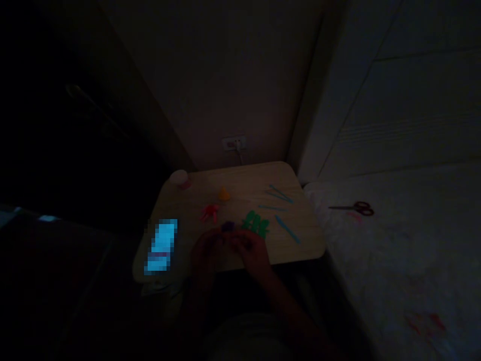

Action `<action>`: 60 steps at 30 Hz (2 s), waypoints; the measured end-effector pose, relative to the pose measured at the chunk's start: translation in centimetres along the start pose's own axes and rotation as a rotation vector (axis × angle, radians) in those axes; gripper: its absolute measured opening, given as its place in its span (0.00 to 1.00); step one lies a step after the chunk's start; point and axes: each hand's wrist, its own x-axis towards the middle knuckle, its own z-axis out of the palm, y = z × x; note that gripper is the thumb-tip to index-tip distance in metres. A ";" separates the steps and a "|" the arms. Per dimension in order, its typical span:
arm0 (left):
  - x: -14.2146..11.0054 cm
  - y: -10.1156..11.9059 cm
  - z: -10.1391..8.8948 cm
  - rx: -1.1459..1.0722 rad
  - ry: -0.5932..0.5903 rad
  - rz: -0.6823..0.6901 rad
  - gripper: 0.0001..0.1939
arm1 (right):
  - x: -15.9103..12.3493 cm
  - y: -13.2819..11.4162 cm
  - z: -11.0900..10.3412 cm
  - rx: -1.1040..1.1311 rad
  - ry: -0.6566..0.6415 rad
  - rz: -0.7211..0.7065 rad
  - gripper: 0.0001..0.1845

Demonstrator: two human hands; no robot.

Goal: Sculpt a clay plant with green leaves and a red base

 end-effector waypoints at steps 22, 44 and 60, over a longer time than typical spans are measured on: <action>0.9 -1.3 -0.1 0.000 -0.077 -0.025 0.14 | 1.0 0.0 -0.7 -0.061 0.001 -0.028 0.14; 0.6 -1.9 0.0 -0.083 -0.013 -0.071 0.21 | 0.9 0.1 -1.0 -0.069 -0.003 -0.077 0.17; 1.0 -1.4 -0.3 0.045 0.106 -0.006 0.14 | 0.9 0.6 -0.6 -0.055 0.041 -0.001 0.15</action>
